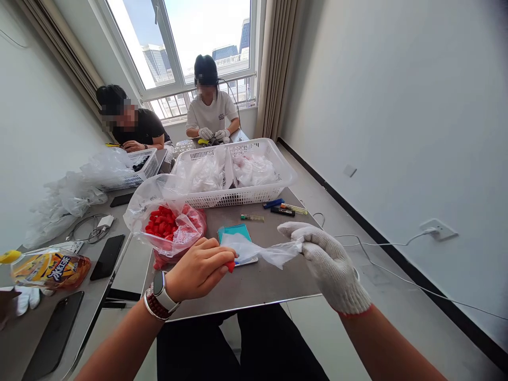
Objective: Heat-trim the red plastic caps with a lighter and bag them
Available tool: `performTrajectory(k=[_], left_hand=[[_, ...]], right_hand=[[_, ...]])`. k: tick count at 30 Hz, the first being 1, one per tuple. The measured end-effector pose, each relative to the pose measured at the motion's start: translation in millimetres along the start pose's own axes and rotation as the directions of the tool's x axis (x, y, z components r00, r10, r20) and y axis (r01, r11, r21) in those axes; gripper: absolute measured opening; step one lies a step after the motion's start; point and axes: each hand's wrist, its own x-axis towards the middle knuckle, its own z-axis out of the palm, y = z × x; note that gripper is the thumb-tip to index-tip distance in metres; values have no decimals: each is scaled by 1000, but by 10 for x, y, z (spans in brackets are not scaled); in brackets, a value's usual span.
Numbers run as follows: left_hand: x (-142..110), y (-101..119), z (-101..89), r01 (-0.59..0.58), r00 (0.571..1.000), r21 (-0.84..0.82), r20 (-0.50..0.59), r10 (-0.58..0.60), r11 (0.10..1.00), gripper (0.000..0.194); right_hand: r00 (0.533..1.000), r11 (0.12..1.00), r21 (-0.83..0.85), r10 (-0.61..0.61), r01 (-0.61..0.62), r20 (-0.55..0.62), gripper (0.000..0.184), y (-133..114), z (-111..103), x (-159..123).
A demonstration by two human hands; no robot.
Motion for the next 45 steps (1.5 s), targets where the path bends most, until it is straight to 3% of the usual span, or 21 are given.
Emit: performTrajectory(k=[6, 10, 12, 15, 18, 22, 27, 30, 33, 35, 37, 39, 43, 45], left_hand=[[-12, 88, -59, -51, 997, -84, 57, 56, 995, 29], [-19, 97, -36, 130, 989, -44, -69, -133, 991, 26], [-19, 84, 15, 239, 960, -9, -151, -238, 971, 25], [-7, 67, 104, 299, 941, 116, -200, -273, 947, 23], [13, 57, 149, 267, 957, 192, -168, -236, 944, 20], [20, 54, 104, 195, 976, 158, -131, -175, 968, 24], [70, 147, -55, 153, 970, -137, -169, -176, 979, 34], [148, 246, -126, 229, 941, -405, -142, -308, 885, 37], [226, 308, -131, 298, 881, -696, -63, -469, 653, 46], [266, 317, -105, 269, 861, -836, -12, -508, 477, 53], [293, 312, -73, 241, 858, -902, 25, -514, 358, 57], [304, 305, -55, 242, 849, -918, 43, -527, 315, 59], [269, 300, -79, 235, 830, -921, 23, -558, 311, 62], [224, 291, -77, 223, 832, -897, -30, -555, 383, 62]], right_hand=[[999, 998, 46, 34, -35, 21, 13, 56, -27, -14], [997, 997, 64, 50, -53, 53, 12, 59, -34, -21], [991, 998, 52, 21, -28, 134, 13, 47, -21, -41], [960, 997, 81, -31, 9, 280, 15, 11, 15, -85], [944, 988, 152, -61, 12, 326, 16, -39, 53, -114], [952, 986, 169, -54, 2, 302, 16, -92, 90, -96], [979, 1000, -5, -13, 14, 205, 15, -184, 171, 6], [972, 983, -144, -81, 115, 222, 15, -291, 257, 69], [944, 940, -243, -166, 239, 285, 17, -389, 376, 84], [929, 909, -302, -190, 289, 318, 17, -428, 470, 61], [918, 902, -317, -175, 294, 355, 18, -448, 557, 22], [915, 920, -300, -127, 253, 383, 20, -460, 616, -21], [905, 952, -275, -9, 138, 425, 10, -446, 620, -74], [911, 953, -281, 11, 115, 411, 10, -419, 586, -68]])
